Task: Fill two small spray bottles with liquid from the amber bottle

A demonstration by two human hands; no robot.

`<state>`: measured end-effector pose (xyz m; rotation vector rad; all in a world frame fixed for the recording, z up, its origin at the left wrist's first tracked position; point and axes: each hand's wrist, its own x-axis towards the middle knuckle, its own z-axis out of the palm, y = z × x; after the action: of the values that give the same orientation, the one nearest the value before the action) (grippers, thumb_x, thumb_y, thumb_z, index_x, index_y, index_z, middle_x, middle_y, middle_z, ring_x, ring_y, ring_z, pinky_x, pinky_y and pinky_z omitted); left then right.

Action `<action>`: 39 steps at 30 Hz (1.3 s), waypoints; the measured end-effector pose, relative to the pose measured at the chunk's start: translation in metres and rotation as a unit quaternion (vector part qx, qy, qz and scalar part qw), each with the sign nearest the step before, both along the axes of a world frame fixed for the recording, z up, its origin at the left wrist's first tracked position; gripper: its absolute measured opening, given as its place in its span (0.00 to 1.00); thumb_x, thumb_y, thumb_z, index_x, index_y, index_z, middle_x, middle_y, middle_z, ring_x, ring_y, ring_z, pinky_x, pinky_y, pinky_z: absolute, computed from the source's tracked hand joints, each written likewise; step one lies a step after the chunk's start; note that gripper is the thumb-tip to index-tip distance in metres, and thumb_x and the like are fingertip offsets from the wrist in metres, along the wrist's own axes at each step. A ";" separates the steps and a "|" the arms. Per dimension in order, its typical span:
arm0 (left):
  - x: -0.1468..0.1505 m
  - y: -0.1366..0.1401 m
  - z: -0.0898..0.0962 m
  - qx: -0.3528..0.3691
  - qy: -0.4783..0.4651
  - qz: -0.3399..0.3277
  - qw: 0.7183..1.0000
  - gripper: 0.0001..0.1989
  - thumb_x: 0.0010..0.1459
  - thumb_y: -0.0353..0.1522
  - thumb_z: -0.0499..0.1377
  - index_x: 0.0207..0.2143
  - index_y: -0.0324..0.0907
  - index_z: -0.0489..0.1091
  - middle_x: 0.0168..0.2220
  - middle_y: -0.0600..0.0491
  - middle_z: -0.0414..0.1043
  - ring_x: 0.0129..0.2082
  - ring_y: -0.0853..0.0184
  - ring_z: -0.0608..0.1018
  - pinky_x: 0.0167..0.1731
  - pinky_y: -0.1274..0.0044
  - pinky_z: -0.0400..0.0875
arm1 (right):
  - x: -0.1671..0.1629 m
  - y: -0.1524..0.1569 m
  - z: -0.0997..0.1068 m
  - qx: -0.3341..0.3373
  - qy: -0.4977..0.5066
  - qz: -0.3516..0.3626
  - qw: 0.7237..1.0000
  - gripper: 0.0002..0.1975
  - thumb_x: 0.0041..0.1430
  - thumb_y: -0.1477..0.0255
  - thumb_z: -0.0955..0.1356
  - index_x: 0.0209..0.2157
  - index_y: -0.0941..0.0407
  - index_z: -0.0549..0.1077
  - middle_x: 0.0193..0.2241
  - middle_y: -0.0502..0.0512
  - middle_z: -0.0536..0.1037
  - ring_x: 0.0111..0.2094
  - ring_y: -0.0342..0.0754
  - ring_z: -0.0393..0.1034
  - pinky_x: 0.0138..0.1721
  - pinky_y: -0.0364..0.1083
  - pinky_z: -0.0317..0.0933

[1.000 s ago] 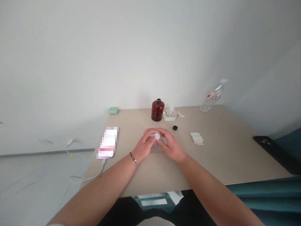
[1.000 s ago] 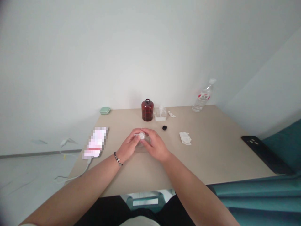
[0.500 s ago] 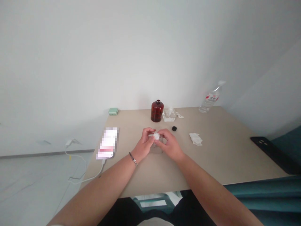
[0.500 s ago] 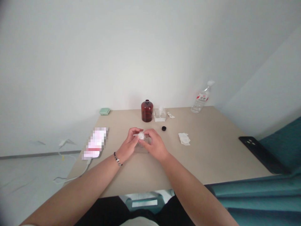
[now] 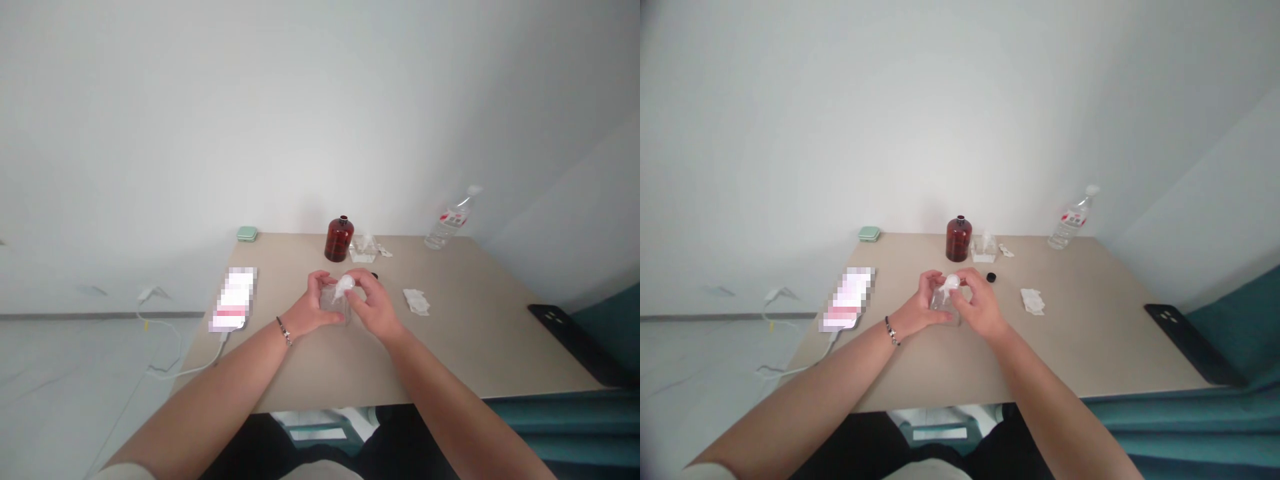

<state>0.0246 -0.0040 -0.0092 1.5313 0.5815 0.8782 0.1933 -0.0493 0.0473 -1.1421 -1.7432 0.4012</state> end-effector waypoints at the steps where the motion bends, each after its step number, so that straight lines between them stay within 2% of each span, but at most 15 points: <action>1: 0.000 0.000 0.000 0.002 0.004 0.001 1.000 0.44 0.42 0.37 0.72 0.54 0.48 0.46 0.53 0.47 0.57 0.51 0.57 0.68 0.52 0.63 0.62 | 0.000 0.000 0.002 0.000 -0.010 -0.002 1.000 0.06 0.59 0.67 0.66 0.37 0.53 0.70 0.34 0.53 0.75 0.37 0.49 0.70 0.40 0.50 0.66; 7: 0.000 0.000 -0.002 0.010 0.011 0.006 1.000 0.43 0.43 0.36 0.72 0.53 0.47 0.47 0.53 0.47 0.57 0.50 0.58 0.69 0.51 0.63 0.64 | 0.001 0.002 0.012 -0.009 -0.043 -0.012 0.999 0.06 0.56 0.68 0.67 0.36 0.53 0.69 0.34 0.53 0.75 0.36 0.48 0.70 0.41 0.50 0.65; 16: 0.000 -0.002 0.002 0.016 0.017 0.018 1.000 0.42 0.43 0.36 0.72 0.52 0.47 0.48 0.51 0.48 0.58 0.47 0.60 0.70 0.50 0.63 0.65 | 0.004 0.002 0.012 -0.020 -0.030 -0.020 0.999 0.06 0.58 0.66 0.67 0.36 0.53 0.70 0.34 0.53 0.75 0.37 0.50 0.70 0.42 0.50 0.64; 25: 0.000 0.000 -0.006 0.027 0.017 0.022 0.999 0.41 0.44 0.36 0.72 0.53 0.46 0.49 0.51 0.49 0.59 0.46 0.60 0.70 0.50 0.63 0.66 | 0.001 0.000 0.018 -0.012 -0.041 -0.011 0.999 0.07 0.57 0.66 0.68 0.36 0.53 0.71 0.35 0.53 0.74 0.37 0.49 0.69 0.42 0.49 0.63; 28: 0.000 -0.001 -0.006 0.027 0.009 0.015 0.999 0.40 0.45 0.37 0.71 0.53 0.46 0.49 0.51 0.48 0.59 0.47 0.60 0.70 0.50 0.63 0.66 | 0.005 0.000 0.015 -0.029 -0.013 -0.015 0.999 0.08 0.58 0.64 0.68 0.36 0.53 0.71 0.35 0.53 0.75 0.38 0.49 0.69 0.43 0.50 0.63; 33: 0.000 -0.001 -0.003 0.023 0.025 0.021 0.999 0.41 0.44 0.38 0.72 0.52 0.47 0.49 0.54 0.47 0.59 0.53 0.56 0.67 0.55 0.59 0.61 | 0.020 0.002 0.005 -0.064 0.093 -0.016 0.993 0.11 0.58 0.60 0.69 0.38 0.51 0.71 0.35 0.52 0.75 0.38 0.49 0.70 0.45 0.51 0.64; 39: 0.001 0.000 -0.003 0.014 0.012 0.021 1.000 0.42 0.41 0.38 0.73 0.53 0.48 0.50 0.53 0.47 0.60 0.54 0.55 0.66 0.56 0.58 0.59 | 0.035 -0.005 -0.001 -0.065 0.159 -0.056 0.984 0.14 0.55 0.56 0.70 0.36 0.51 0.71 0.30 0.51 0.74 0.32 0.49 0.69 0.36 0.49 0.65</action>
<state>0.0254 -0.0043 -0.0126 1.5607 0.6228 0.9046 0.2280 -0.0542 0.0460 -1.1910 -1.3853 0.6005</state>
